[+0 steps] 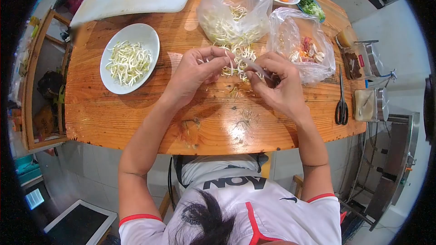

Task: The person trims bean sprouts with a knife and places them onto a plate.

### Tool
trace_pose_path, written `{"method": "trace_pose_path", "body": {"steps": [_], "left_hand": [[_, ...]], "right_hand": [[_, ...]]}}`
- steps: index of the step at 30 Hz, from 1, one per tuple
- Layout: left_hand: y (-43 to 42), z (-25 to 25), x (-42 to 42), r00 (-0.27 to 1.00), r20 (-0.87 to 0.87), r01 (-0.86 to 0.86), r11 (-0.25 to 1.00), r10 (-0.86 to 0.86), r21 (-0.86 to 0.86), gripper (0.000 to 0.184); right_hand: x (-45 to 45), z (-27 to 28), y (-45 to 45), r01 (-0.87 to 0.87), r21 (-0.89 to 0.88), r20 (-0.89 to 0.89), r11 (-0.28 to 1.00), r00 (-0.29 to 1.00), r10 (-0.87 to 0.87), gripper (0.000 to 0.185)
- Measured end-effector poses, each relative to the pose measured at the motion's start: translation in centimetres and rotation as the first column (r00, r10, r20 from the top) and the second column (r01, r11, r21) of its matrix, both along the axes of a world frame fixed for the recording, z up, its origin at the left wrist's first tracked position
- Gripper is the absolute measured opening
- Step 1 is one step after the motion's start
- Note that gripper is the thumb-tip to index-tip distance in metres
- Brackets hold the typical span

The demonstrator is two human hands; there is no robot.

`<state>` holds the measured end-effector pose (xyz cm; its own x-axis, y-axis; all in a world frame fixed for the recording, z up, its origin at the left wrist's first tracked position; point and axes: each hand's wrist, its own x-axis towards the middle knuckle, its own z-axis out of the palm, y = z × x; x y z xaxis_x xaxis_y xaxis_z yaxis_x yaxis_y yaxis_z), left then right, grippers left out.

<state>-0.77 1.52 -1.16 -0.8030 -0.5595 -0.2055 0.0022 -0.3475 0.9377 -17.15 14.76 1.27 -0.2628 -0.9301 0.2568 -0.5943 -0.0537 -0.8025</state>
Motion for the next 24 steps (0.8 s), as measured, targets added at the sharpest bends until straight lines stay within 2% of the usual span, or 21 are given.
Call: {"method": "trace_pose_path", "body": {"steps": [4,7,8,10,13,19,22,24], "left_hand": [[0.1,-0.3,0.0,1.0,0.02,0.024,0.996,-0.022,-0.086,0.015],[0.2,-0.3,0.0,0.996,0.067,0.068,0.98,-0.057,-0.188,0.018],[0.1,-0.2,0.2,0.993,0.096,0.082,0.972,-0.063,-0.219,0.018],[0.0,0.4,0.0,0.972,0.211,0.17,0.928,-0.103,-0.332,0.02],[0.1,-1.2,-0.5,0.99,0.021,0.141,0.97,-0.14,-0.197,0.02],[0.1,-0.9,-0.4,0.992,0.049,0.126,0.978,-0.119,-0.164,0.018],[0.3,-0.7,-0.4,0.993,-0.011,0.118,0.989,-0.119,-0.092,0.02],[0.3,-0.8,-0.5,0.992,0.008,0.122,0.988,-0.122,-0.093,0.019]], "right_hand": [[-0.4,-0.5,0.0,-0.049,-0.023,-0.107,0.999,0.993,0.046,0.022],[0.7,0.8,0.1,0.044,0.187,-0.01,0.981,0.999,-0.043,0.035],[0.5,1.1,0.4,-0.039,0.218,-0.015,0.975,0.999,0.043,0.039],[0.7,1.1,0.3,-0.109,0.211,0.196,0.971,0.978,0.067,0.034],[0.8,0.6,0.4,-0.189,0.241,0.361,0.952,0.928,0.093,0.03],[0.5,0.5,0.1,-0.186,0.231,0.406,0.955,0.911,0.079,0.029],[0.4,0.3,0.1,-0.179,0.229,0.414,0.957,0.908,0.071,0.029],[0.4,0.3,0.0,-0.174,0.234,0.404,0.957,0.912,0.067,0.029]]}}
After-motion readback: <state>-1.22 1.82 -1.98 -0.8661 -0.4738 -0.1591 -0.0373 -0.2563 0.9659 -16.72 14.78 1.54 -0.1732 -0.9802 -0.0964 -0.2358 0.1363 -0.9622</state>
